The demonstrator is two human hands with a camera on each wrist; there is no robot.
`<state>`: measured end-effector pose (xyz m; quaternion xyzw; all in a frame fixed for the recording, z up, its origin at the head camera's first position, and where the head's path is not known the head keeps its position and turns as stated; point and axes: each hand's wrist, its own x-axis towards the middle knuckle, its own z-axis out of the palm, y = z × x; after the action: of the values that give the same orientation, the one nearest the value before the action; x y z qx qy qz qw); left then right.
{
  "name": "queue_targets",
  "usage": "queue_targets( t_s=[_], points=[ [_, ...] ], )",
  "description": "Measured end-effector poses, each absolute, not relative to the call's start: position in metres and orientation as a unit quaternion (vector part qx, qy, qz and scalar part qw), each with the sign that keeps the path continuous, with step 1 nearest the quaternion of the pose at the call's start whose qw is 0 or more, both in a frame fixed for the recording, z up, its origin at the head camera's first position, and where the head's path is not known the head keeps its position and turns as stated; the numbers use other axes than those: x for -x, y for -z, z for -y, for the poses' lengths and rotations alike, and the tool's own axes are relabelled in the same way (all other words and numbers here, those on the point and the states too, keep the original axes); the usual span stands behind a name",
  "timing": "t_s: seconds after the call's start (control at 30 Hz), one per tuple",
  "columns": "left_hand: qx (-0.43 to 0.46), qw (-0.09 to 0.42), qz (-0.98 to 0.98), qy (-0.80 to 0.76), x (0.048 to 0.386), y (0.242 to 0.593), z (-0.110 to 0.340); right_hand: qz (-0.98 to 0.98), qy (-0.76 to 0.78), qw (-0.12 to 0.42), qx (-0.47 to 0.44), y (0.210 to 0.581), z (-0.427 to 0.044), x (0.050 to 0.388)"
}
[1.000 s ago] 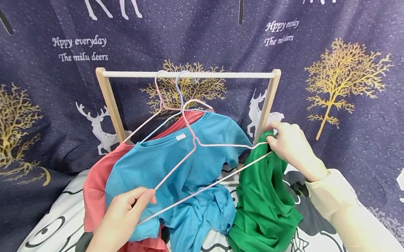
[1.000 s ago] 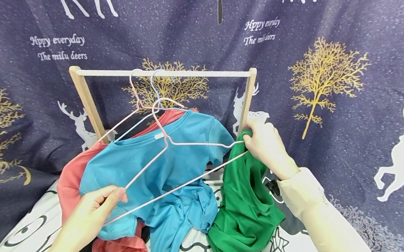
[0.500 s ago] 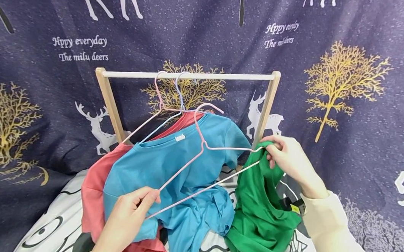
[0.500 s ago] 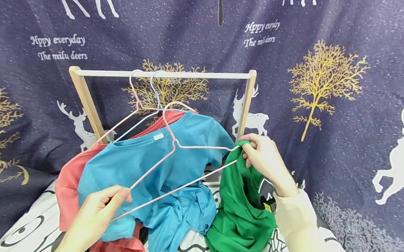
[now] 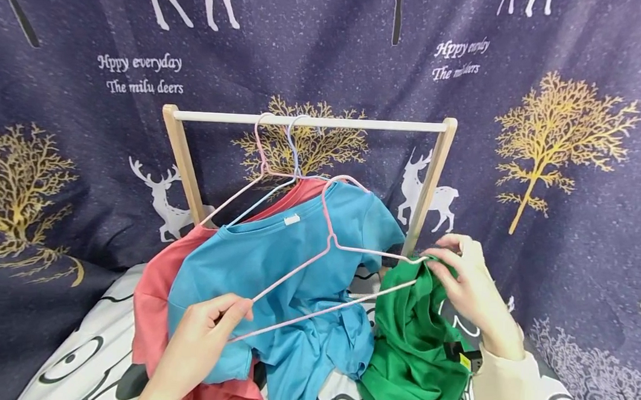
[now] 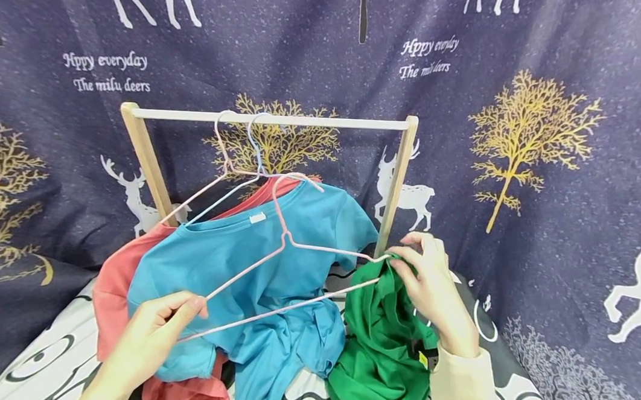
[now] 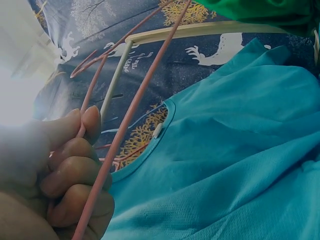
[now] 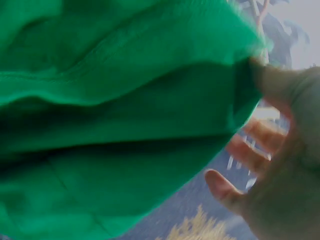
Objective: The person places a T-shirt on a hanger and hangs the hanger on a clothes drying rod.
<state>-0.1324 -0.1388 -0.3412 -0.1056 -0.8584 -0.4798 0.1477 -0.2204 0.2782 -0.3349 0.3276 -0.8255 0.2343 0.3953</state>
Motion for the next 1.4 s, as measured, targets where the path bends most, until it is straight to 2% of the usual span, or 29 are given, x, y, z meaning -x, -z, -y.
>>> queue_targets(
  t_s=[0.2,0.37,0.73,0.97,1.13,1.4],
  points=[
    [0.111,0.143,0.865,0.468,0.136,0.344,0.141,0.834,-0.287,0.352,-0.314,0.350,-0.281,0.211],
    [0.118,0.185,0.874,0.434,0.139,0.345,0.147,0.820,-0.292,0.334,-0.360,0.355,-0.273,0.211],
    [0.115,0.198,0.876,0.424,0.146,0.351,0.144,0.809,-0.246,0.392,-0.363,0.352,-0.248,0.213],
    [0.121,0.206,0.875,0.422,0.148,0.352,0.140,0.812,-0.216,0.430,-0.330,0.349,-0.234,0.212],
    [0.113,0.195,0.876,0.426,0.149,0.352,0.139,0.805,-0.217,0.449,-0.322,0.345,-0.225,0.208],
    [0.119,0.217,0.871,0.424,0.151,0.354,0.139,0.809,-0.216,0.445,-0.319,0.342,-0.216,0.209]
  ],
)
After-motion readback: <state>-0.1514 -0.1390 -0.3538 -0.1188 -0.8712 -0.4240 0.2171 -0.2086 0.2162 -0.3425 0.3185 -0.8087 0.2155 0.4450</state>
